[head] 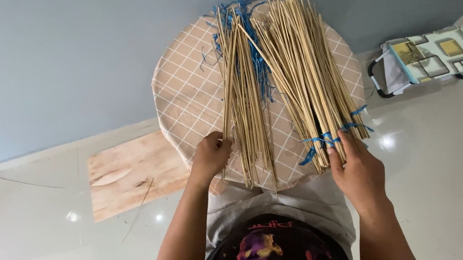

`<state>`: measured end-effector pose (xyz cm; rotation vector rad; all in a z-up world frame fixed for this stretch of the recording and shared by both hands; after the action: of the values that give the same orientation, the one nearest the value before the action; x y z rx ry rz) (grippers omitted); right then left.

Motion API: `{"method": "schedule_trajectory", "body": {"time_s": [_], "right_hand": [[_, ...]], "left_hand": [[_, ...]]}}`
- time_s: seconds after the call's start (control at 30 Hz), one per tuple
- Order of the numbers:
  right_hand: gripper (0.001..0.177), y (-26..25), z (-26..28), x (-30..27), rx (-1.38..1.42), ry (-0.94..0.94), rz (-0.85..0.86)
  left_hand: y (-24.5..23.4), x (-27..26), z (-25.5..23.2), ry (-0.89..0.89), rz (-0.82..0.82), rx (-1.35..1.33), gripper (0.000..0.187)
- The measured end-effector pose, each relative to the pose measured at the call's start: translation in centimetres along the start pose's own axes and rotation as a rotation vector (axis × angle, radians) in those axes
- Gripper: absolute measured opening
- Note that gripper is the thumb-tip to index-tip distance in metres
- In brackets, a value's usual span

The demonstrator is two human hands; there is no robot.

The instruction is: Gathering thin bamboo sticks and securing them into bundles using blue plastic ties.

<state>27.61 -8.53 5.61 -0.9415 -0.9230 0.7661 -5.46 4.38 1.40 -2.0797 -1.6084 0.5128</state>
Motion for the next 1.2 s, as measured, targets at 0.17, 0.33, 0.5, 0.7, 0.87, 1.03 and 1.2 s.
{"method": "schedule_trajectory", "body": {"time_s": [0.17, 0.33, 0.5, 0.7, 0.87, 1.03, 1.2], "right_hand": [[0.043, 0.7, 0.6, -0.1, -0.041, -0.068, -0.199], [0.051, 0.6, 1.6, 0.2, -0.05, -0.026, -0.094], [0.049, -1.1, 2.5, -0.6, -0.004, -0.066, -0.244], [0.041, -1.6, 3.8, -1.4, 0.134, -0.18, -0.254], [0.029, -1.8, 8.3, -2.1, 0.604, -0.277, -0.066], [0.051, 2.2, 13.7, -2.1, 0.972, -0.256, 0.542], [0.031, 5.4, 15.0, -2.4, 1.572, 0.153, 0.852]], "left_hand": [[0.2, -1.0, -1.7, -0.017, -0.024, 0.069, 0.036], [1.1, -1.3, -1.6, 0.081, -0.068, 0.119, 0.034], [0.3, -1.2, -0.4, 0.086, -0.136, 0.082, 0.034], [-0.2, -1.7, 0.5, -0.035, -0.176, -0.363, 0.029], [0.2, -3.9, -2.1, 0.152, -0.329, -0.635, 0.016], [1.9, -7.1, -7.1, 0.212, -0.174, -0.443, 0.025], [1.3, -8.1, -8.8, 0.41, -0.274, -0.403, 0.018]]}}
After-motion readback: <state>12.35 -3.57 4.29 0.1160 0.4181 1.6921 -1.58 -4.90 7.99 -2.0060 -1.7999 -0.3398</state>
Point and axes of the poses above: each hand's wrist, its own x-axis towards the middle knuckle, its own y-axis out of the palm, z = x × y, the point moved 3 cm from there along x, towards the middle knuckle, and after that the axes turned 15 degrees about y, right-handed, at the moved point
